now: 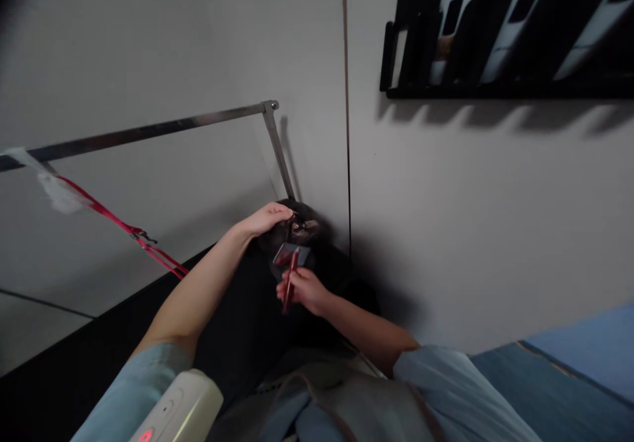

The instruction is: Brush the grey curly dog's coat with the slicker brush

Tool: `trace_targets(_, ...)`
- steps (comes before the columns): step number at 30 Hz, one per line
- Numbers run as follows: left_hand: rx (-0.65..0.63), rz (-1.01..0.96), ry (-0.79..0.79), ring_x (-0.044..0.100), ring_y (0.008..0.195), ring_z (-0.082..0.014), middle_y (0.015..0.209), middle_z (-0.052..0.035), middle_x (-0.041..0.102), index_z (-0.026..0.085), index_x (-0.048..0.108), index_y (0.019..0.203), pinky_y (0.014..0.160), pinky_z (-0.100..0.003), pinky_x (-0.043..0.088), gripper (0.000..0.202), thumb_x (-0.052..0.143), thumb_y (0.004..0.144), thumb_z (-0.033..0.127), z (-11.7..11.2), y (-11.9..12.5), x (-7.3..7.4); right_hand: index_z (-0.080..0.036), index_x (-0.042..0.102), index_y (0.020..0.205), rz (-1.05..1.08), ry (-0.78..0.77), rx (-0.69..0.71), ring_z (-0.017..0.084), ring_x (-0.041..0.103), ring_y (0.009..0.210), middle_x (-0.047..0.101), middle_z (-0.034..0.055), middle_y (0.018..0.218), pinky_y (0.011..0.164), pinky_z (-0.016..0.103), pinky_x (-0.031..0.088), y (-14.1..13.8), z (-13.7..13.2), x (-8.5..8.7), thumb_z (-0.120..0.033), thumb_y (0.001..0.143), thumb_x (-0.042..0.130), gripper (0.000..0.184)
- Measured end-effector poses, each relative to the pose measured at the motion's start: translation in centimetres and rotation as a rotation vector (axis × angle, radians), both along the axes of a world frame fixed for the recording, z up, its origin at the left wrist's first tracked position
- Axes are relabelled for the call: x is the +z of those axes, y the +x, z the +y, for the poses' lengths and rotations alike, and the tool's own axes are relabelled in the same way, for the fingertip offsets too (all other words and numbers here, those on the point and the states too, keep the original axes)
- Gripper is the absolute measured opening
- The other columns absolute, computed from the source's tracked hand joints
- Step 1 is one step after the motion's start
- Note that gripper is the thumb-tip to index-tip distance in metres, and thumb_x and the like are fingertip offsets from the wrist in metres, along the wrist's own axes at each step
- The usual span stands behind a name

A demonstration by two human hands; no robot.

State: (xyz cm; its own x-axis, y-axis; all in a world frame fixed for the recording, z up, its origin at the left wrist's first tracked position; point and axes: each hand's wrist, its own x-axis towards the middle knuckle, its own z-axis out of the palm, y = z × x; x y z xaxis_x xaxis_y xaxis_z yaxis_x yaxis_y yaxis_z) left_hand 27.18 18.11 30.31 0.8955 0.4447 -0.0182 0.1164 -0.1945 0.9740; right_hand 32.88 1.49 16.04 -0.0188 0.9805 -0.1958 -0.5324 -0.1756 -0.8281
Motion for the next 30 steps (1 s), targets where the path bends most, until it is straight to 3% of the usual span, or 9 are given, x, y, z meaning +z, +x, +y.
trace_targets(3, 0.005, -0.016, -0.029, 0.052, 0.051, -0.0099, 0.059, -0.0027, 0.063, 0.013, 0.067, 0.061, 0.052, -0.022, 0.038, 0.030, 0.068, 0.071, 0.041, -0.4, 0.0, 0.1, -0.015, 0.053, 0.089, -0.026, -0.028, 0.192, 0.014, 0.063, 0.057, 0.067, 0.0030, 0.069, 0.056, 0.027, 0.047, 0.3, -0.4, 0.2, -0.051, 0.079, 0.063, 0.039)
trace_targets(7, 0.127, -0.087, -0.047, 0.049, 0.047, -0.0092, 0.054, -0.0010, 0.061, 0.013, 0.064, 0.057, 0.049, -0.021, 0.036, 0.032, 0.067, 0.071, 0.043, -0.6, -0.6, -0.5, -0.017, 0.052, 0.091, -0.127, 0.137, -0.050, 0.014, 0.066, 0.065, 0.069, 0.0032, 0.076, 0.063, 0.027, 0.049, 1.0, 0.1, 0.4, -0.046, 0.078, 0.066, 0.034)
trace_targets(10, 0.236, -0.141, -0.098, 0.052, 0.047, -0.0111, 0.055, -0.0028, 0.063, 0.014, 0.064, 0.057, 0.049, -0.022, 0.038, 0.035, 0.068, 0.069, 0.047, -0.6, -1.5, -1.1, -0.015, 0.053, 0.086, -0.179, -0.018, 0.159, 0.014, 0.062, 0.056, 0.067, 0.0023, 0.067, 0.052, 0.024, 0.045, 0.9, 0.2, 0.2, -0.046, 0.079, 0.064, 0.033)
trace_targets(12, 0.264, -0.167, -0.129, 0.053, 0.047, -0.0117, 0.055, -0.0034, 0.064, 0.014, 0.064, 0.056, 0.049, -0.022, 0.039, 0.036, 0.070, 0.066, 0.048, -0.5, -2.2, -1.3, -0.015, 0.054, 0.087, -0.204, -0.008, 0.238, 0.014, 0.062, 0.055, 0.067, 0.0029, 0.068, 0.052, 0.024, 0.045, 1.0, 0.3, 0.6, -0.046, 0.079, 0.063, 0.033)
trace_targets(16, 0.305, -0.220, -0.155, 0.054, 0.047, -0.0130, 0.055, -0.0039, 0.064, 0.014, 0.066, 0.057, 0.050, -0.024, 0.041, 0.032, 0.071, 0.069, 0.044, -0.5, -3.5, -1.4, -0.016, 0.054, 0.090, -0.274, 0.183, 0.006, 0.013, 0.066, 0.070, 0.070, 0.0040, 0.080, 0.064, 0.024, 0.049, 1.3, 1.0, 1.8, -0.037, 0.081, 0.063, 0.025)
trace_targets(20, 0.506, -0.440, -0.164, 0.059, 0.055, -0.0151, 0.062, -0.0042, 0.068, 0.015, 0.070, 0.065, 0.057, -0.025, 0.045, 0.029, 0.069, 0.073, 0.042, -1.5, -4.6, -3.2, -0.015, 0.053, 0.083, -0.403, 0.022, 0.171, 0.011, 0.059, 0.051, 0.064, 0.0003, 0.062, 0.047, 0.021, 0.043, 0.6, 0.9, 1.4, -0.037, 0.083, 0.058, 0.023)
trace_targets(22, 0.610, -0.584, -0.190, 0.063, 0.067, -0.0162, 0.075, -0.0050, 0.072, 0.015, 0.073, 0.074, 0.066, -0.025, 0.048, 0.028, 0.068, 0.073, 0.042, -2.4, -5.3, -4.7, -0.015, 0.053, 0.085, -0.427, 0.092, 0.174, 0.011, 0.058, 0.050, 0.064, 0.0001, 0.063, 0.045, 0.021, 0.042, 0.3, 0.8, 1.3, -0.039, 0.083, 0.057, 0.024)
trace_targets(26, 0.805, -0.792, -0.401, 0.065, 0.069, -0.0145, 0.075, -0.0046, 0.072, 0.014, 0.072, 0.074, 0.070, -0.024, 0.049, 0.025, 0.067, 0.075, 0.038, -4.2, -7.3, -7.4, -0.016, 0.052, 0.086, -0.415, 0.226, 0.069, 0.012, 0.063, 0.062, 0.068, 0.0023, 0.072, 0.054, 0.022, 0.048, -0.3, 1.2, 1.9, -0.039, 0.080, 0.061, 0.025)
trace_targets(30, 0.881, -0.845, -0.689, 0.064, 0.062, -0.0131, 0.068, -0.0034, 0.069, 0.013, 0.068, 0.070, 0.069, -0.026, 0.051, 0.024, 0.061, 0.082, 0.033, -5.0, -9.0, -8.1, -0.016, 0.050, 0.084, -0.358, 0.069, 0.358, 0.013, 0.062, 0.052, 0.066, 0.0014, 0.063, 0.049, 0.023, 0.047, -1.5, 0.9, 1.9, -0.049, 0.080, 0.058, 0.034)
